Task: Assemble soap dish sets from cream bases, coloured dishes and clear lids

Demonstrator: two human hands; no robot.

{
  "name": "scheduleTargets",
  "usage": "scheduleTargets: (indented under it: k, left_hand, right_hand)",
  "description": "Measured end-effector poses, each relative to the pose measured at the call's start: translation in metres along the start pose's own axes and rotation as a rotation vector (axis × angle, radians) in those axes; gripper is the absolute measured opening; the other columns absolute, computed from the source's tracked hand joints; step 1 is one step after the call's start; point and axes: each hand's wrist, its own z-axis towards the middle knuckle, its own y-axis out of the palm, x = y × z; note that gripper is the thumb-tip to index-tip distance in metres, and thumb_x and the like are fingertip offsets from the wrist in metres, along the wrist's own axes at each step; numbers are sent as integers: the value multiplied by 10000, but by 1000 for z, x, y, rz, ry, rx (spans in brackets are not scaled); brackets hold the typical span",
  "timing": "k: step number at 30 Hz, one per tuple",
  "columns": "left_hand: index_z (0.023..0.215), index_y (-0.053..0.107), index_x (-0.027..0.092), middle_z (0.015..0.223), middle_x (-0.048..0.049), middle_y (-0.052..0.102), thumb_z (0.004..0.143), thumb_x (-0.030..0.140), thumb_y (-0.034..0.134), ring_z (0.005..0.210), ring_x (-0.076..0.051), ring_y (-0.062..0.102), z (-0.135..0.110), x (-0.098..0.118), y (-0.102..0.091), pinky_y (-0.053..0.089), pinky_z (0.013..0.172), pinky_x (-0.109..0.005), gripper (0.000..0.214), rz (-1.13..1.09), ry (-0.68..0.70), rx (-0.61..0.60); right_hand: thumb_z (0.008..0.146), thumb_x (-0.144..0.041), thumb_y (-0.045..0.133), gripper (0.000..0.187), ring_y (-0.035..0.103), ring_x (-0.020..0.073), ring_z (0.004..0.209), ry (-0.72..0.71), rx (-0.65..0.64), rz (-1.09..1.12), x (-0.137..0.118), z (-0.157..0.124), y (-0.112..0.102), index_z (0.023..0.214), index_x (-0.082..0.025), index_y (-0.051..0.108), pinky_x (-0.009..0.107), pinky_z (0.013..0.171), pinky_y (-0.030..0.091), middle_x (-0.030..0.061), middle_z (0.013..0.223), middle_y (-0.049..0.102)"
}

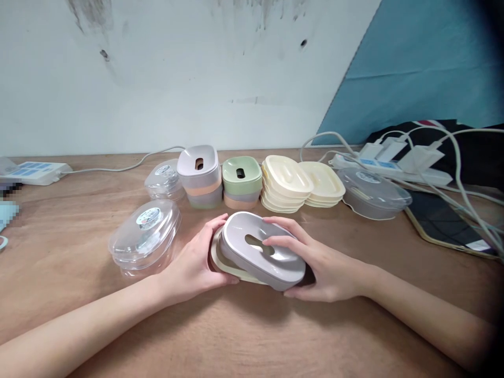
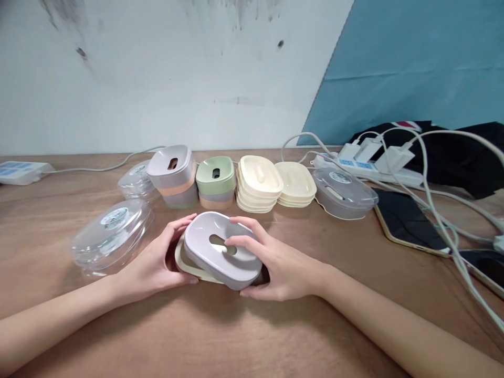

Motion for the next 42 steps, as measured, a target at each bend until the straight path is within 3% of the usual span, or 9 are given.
scheduleTargets:
  k: [5,8,11,14,16,20,24,33,42]
  left_hand:
    - [1452,54,255,1498,-116,244,678,215,761,1370,-270,262,-1,1,-1,255,1118,-460,1049,59,16,-18]
    - [1422,177,279,1514,-96,175,682,213,759,1389,-269,202,-1,2,-2,229,1127,-452,943,120,65,-33]
    - [1341,297,284,1463,-94,217,663,230,777,1347,-268,279,0,1,-2,332,1073,-418,833,152,91,-8]
    - [1219,381,260,1373,-103,269,650,238,786,1278,-270,354,-1,0,-1,410,998,-392,698,190,115,31]
    - [1136,410,243,1303,-102,293,639,236,793,1233,-270,383,-3,0,1,432,964,-387,627,214,130,67]
    - [1008,423,224,1215,-92,294,633,236,794,1147,-258,435,-6,3,5,465,905,-379,528,231,104,111]
    - [922,401,219,1301,-114,268,674,220,750,1256,-297,343,-3,6,4,433,949,-414,428,202,26,27]
    - [961,426,230,1236,-95,395,708,189,640,1155,-276,439,1,13,-3,396,971,-455,334,295,50,-108]
    - [987,397,237,1270,-98,361,755,217,621,1148,-250,455,-4,11,0,438,932,-398,323,320,61,-75]
  right_hand:
    - [738,-276,662,706,348,261,1303,-42,0,27,0,1,1,1330,-244,279,367,1000,404,141,1417,265]
    - [716,-402,703,753,360,280,1293,-38,-5,9,0,1,2,1325,-243,290,381,988,419,150,1419,249]
    - [696,-474,711,748,400,284,1260,-22,11,-15,0,1,3,1289,-247,315,374,951,457,152,1407,236]
    - [687,-469,717,791,328,316,1311,-8,72,-59,-1,1,4,1313,-251,285,414,977,439,155,1428,196]
    - [680,-464,721,813,313,328,1319,0,96,-89,-1,2,4,1325,-249,275,437,987,428,160,1435,192]
    - [698,-400,708,771,410,300,1254,19,90,-110,-3,2,6,1326,-227,296,414,959,450,171,1426,245]
    - [726,-343,669,757,391,282,1282,21,83,-96,-6,3,6,1353,-211,265,404,982,429,172,1439,277]
    - [773,-375,640,783,244,307,1368,3,-13,-76,1,3,0,1413,-247,208,474,1053,333,153,1509,172]
    - [790,-349,618,815,296,269,1340,82,18,9,4,4,1,1429,-250,121,438,1069,333,141,1453,214]
